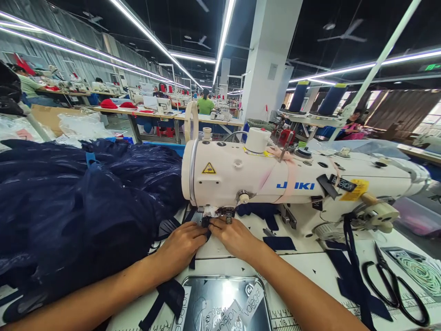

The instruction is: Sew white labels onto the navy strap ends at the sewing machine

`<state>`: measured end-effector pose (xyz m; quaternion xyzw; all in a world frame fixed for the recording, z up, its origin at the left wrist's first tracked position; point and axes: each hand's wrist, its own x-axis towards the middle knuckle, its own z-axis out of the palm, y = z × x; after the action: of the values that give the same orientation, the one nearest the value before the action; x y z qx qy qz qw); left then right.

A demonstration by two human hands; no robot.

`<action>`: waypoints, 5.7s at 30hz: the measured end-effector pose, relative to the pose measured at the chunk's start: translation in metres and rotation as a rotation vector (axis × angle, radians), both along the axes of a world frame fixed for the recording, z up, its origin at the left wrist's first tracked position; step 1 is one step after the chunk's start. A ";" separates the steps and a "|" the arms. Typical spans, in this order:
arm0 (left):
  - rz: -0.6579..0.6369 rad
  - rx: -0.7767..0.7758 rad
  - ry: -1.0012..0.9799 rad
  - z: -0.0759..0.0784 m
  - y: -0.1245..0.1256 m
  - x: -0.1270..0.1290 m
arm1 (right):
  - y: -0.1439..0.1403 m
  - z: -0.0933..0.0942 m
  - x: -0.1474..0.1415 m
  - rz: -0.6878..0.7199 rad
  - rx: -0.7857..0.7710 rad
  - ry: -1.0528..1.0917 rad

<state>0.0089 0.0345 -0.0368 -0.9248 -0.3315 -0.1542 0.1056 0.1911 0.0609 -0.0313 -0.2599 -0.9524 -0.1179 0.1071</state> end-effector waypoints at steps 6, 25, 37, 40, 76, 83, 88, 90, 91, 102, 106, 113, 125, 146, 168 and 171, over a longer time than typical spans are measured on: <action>0.017 0.019 -0.012 -0.002 -0.002 0.001 | 0.004 -0.004 0.001 -0.021 -0.015 0.002; 0.066 0.050 0.022 -0.005 0.003 0.007 | 0.010 -0.005 0.002 0.040 -0.038 0.094; 0.112 0.123 -0.046 -0.001 0.004 0.009 | 0.013 0.000 -0.001 -0.061 -0.047 0.121; 0.117 0.129 -0.065 -0.002 0.005 0.010 | 0.014 -0.002 0.000 -0.059 -0.058 0.138; 0.048 -0.002 0.068 0.006 0.005 -0.027 | -0.004 -0.007 0.002 0.020 -0.334 0.354; -0.059 0.154 0.092 0.009 -0.010 -0.024 | -0.009 -0.004 0.000 0.058 -0.131 0.231; 0.198 0.172 0.108 0.009 -0.029 -0.028 | -0.014 -0.005 -0.004 0.048 -0.013 0.178; 0.314 0.091 0.087 0.013 -0.031 -0.030 | -0.015 -0.006 -0.005 0.041 -0.005 0.191; 0.336 0.046 0.081 0.015 -0.031 -0.031 | -0.015 -0.006 -0.005 0.036 -0.007 0.198; 0.320 0.006 0.100 0.016 -0.026 -0.034 | -0.016 -0.006 -0.005 0.030 -0.048 0.236; 0.225 0.141 0.024 0.011 -0.023 -0.037 | -0.016 -0.007 -0.005 0.027 -0.033 0.238; -0.015 0.102 -0.075 0.013 -0.006 -0.030 | -0.017 -0.005 -0.005 0.004 -0.025 0.233; 0.050 -0.100 0.025 0.015 -0.003 -0.030 | -0.012 -0.010 -0.007 -0.025 0.013 0.250; 0.082 -0.113 0.048 0.016 0.015 -0.032 | -0.001 -0.008 -0.005 -0.139 -0.189 0.248; 0.348 0.136 0.160 0.022 0.023 -0.012 | -0.013 0.002 0.010 -0.074 -0.014 0.026; 0.344 0.119 0.129 0.022 0.023 -0.012 | -0.008 -0.004 0.009 -0.062 0.006 0.067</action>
<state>-0.0032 0.0572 -0.0153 -0.8546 -0.4676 -0.0935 0.2059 0.2005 0.0529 -0.0348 -0.2926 -0.9394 -0.1152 0.1362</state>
